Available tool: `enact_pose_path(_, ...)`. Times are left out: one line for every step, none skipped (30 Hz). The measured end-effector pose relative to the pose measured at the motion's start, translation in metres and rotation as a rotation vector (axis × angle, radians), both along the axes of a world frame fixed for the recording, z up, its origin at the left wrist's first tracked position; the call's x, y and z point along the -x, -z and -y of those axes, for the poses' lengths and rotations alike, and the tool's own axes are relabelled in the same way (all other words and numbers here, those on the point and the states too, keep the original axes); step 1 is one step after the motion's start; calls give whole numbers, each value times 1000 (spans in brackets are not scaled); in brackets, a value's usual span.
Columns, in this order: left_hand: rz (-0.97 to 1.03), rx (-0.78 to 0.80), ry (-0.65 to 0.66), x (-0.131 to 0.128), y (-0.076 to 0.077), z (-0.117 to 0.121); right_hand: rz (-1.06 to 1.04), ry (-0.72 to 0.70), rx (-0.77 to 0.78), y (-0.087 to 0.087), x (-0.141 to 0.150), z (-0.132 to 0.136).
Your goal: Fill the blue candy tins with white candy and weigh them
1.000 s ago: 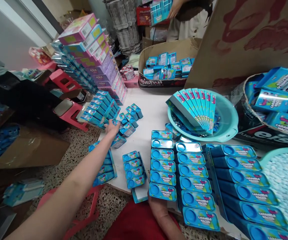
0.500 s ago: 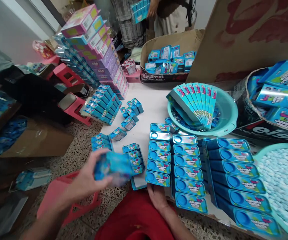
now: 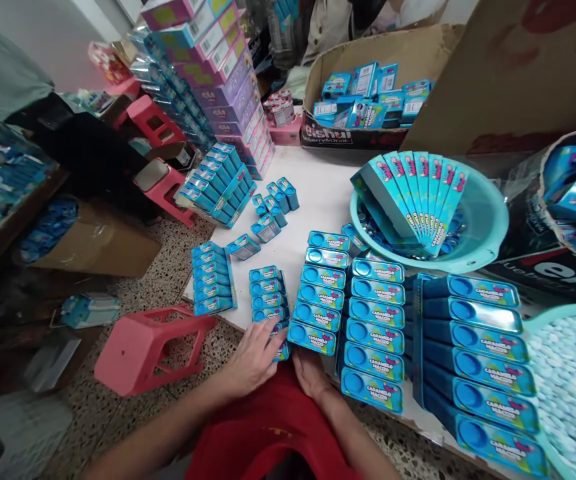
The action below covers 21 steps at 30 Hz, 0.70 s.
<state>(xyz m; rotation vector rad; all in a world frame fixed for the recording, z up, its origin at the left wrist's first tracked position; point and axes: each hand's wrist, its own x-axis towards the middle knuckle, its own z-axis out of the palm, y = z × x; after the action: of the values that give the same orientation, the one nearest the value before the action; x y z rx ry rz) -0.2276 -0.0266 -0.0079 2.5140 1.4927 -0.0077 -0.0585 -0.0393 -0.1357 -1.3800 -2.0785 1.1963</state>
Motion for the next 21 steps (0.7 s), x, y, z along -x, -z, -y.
enact_pose_path(-28, -19, 13, -1, 2, 1, 1, 2, -2, 0, 0, 1)
enact_pose_path(-52, -41, 28, -1, 6, 1, 2, 3, -8, 1, 0, 1)
enact_pose_path(-73, -62, 43, -1, 11, 2, 9, 6, -17, 2, 0, 2)
enact_pose_path(-90, -81, 61, 0, 17, 3, 20, 13, -27, 3, 0, 2)
enact_pose_path(-103, -100, 81, 0, 24, 3, 35, 27, -38, 4, 0, 2)
enact_pose_path(-115, -117, 98, 1, 30, 5, 52, 41, -47, 4, 1, 1)
enact_pose_path(-126, -132, 108, 1, 36, 6, 65, 53, -56, 4, 1, 0)
enact_pose_path(-138, -146, 111, 1, 40, 7, 70, 56, -60, 4, 1, 0)
enact_pose_path(-149, -156, 109, 1, 43, 9, 67, 48, -54, 3, 1, -1)
enact_pose_path(-159, -164, 103, 0, 44, 10, 53, 30, -41, 2, 2, -2)
enact_pose_path(-163, -165, 98, 0, 43, 10, 34, 9, -24, 1, 2, -2)
enact_pose_path(-160, -161, 98, 0, 40, 9, 14, -9, -2, 0, 2, -1)
enact_pose_path(-148, -160, 99, 1, 36, 8, -5, -19, 21, 0, 1, -1)
enact_pose_path(-127, -159, 91, 1, 32, 6, -21, -26, 44, 0, 1, 0)
enact_pose_path(-99, -162, 67, 2, 28, 4, -34, -29, 64, 0, 0, 0)
enact_pose_path(-67, -169, 26, 3, 26, 3, -41, -30, 83, 1, 0, 1)
enact_pose_path(-36, -181, -27, 4, 25, 1, -44, -27, 103, 2, 0, 1)
enact_pose_path(-6, -194, -81, 4, 25, 0, -45, -20, 117, 3, 0, 0)
enact_pose_path(19, -197, -121, 5, 28, 0, -44, -7, 126, 4, 2, -1)
enact_pose_path(39, -188, -140, 5, 31, -1, -43, 11, 130, 3, 3, -2)
enact_pose_path(55, -168, -141, 5, 34, -3, -43, 28, 132, 2, 5, -4)
